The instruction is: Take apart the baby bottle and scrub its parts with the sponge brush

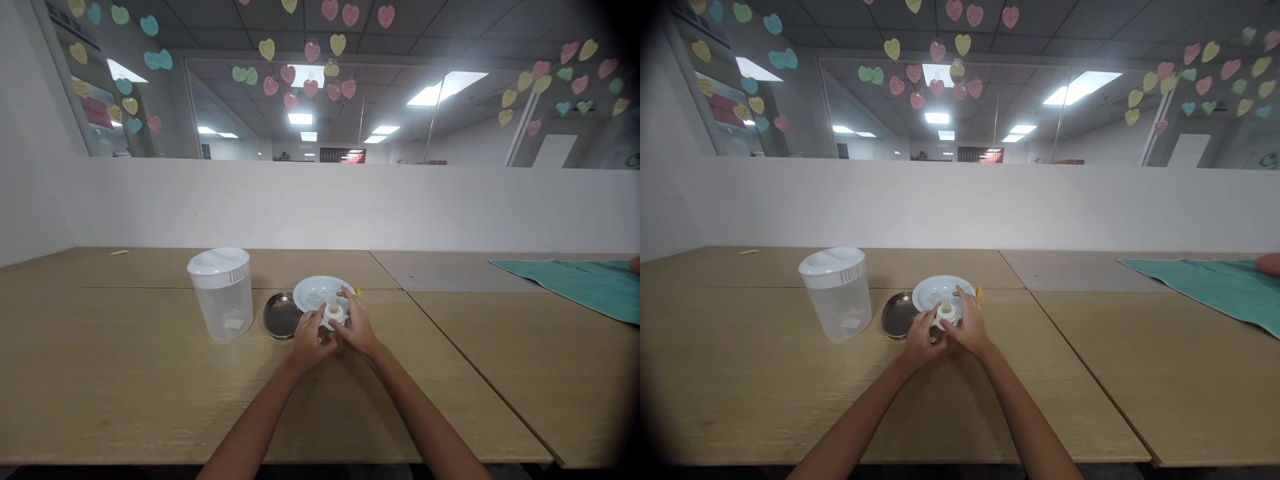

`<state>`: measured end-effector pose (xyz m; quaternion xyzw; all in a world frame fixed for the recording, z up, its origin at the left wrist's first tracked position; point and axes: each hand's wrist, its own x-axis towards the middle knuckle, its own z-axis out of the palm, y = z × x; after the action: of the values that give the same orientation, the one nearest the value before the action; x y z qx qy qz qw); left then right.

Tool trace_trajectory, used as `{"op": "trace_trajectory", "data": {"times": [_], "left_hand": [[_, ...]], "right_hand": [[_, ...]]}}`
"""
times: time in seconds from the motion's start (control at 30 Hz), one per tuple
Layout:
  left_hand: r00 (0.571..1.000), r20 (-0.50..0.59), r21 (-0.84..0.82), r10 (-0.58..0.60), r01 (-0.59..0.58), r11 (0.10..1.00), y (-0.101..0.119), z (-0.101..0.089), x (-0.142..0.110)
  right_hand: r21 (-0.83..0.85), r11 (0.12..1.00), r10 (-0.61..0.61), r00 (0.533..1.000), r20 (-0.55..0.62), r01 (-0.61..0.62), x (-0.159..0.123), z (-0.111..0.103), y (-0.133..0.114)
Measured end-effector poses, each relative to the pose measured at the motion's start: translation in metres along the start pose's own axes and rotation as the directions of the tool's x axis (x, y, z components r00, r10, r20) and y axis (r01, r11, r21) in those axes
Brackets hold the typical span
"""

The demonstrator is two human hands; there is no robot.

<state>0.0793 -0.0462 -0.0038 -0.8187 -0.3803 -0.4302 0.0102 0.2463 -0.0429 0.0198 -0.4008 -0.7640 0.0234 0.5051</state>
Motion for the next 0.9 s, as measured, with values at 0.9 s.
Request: {"op": "trace_trajectory", "data": {"times": [0.9], "left_hand": [[1.000, 0.005, 0.015, -0.009, 0.009, 1.000, 0.002, -0.002, 0.001]], "right_hand": [[0.842, 0.417, 0.573, 0.818, 0.048, -0.342, 0.021, -0.013, -0.005]]}}
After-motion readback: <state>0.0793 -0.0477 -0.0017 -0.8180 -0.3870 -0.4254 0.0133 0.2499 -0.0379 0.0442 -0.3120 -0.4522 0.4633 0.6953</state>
